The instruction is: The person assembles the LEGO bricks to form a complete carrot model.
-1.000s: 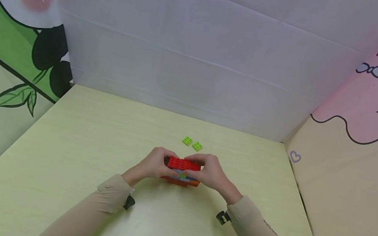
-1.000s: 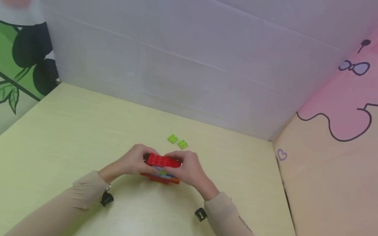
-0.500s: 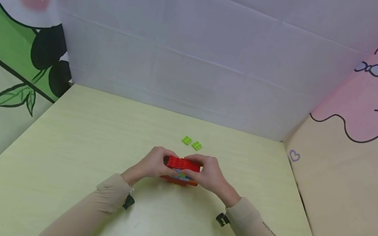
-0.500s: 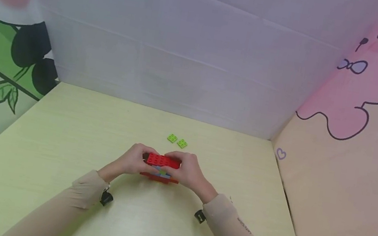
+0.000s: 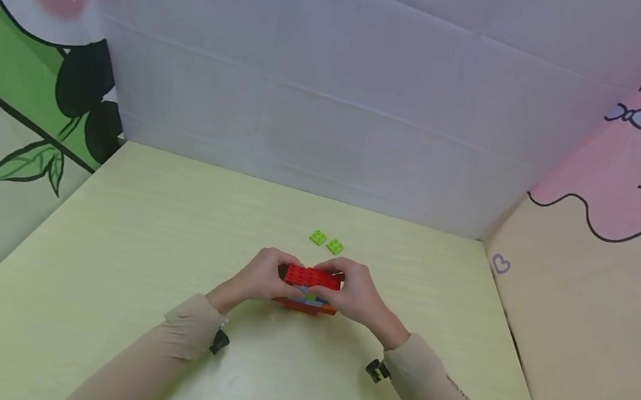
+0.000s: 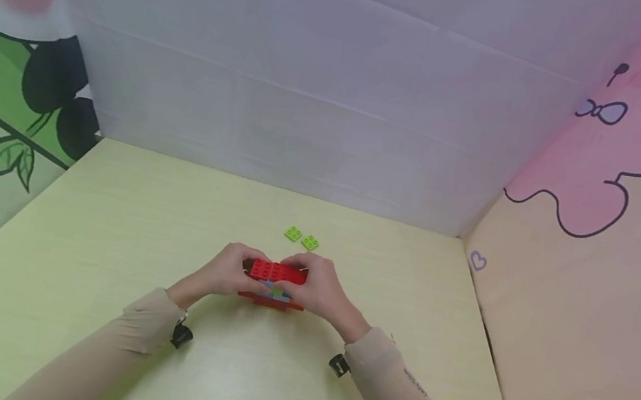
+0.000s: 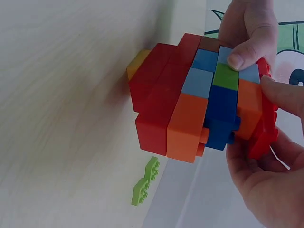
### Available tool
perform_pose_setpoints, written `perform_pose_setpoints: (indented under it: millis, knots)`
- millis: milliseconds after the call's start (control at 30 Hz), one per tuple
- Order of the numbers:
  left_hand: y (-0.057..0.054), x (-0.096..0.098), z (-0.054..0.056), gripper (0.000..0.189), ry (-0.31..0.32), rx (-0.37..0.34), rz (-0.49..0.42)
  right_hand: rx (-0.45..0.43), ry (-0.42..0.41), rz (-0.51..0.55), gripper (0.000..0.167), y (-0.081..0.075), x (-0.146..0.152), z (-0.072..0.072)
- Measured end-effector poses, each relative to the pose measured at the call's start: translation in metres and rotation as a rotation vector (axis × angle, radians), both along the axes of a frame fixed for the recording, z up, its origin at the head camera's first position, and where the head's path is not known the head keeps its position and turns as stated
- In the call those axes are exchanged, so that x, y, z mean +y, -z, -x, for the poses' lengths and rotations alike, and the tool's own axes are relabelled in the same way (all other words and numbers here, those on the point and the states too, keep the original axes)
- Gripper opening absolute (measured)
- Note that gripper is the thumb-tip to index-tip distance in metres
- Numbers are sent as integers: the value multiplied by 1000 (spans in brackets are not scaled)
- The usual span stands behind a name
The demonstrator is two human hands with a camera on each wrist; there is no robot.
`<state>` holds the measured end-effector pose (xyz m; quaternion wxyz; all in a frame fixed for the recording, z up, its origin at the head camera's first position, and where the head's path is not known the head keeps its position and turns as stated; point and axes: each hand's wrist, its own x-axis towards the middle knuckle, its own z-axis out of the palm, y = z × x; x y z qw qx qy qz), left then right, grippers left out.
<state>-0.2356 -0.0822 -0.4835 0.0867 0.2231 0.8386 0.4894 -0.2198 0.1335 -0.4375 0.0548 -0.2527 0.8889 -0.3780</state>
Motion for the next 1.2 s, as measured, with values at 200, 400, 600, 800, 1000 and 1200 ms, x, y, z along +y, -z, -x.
perform_pose_setpoints:
  millis: [200, 400, 600, 800, 1000, 1200]
  knots:
    - [-2, -1, 0, 30, 3, -2, -1, -5, -5, -18, 31, -2, -2, 1]
    - [0, -1, 1, 29, 7, 12, -20, -23, -13, -55, 30, -3, -3, 2]
    - [2, 0, 3, 29, 17, 29, -30, -21, 5, -68, 32, -1, -3, 2]
    - [3, 1, 4, 29, 17, 31, -31, -18, 7, -49, 32, 2, -1, 2]
    - [3, 1, 3, 29, 16, 37, -27, -20, 9, -37, 32, 4, 0, 2]
    - [3, 1, 3, 30, 18, 37, -28, -6, 3, 4, 31, 8, 1, 1]
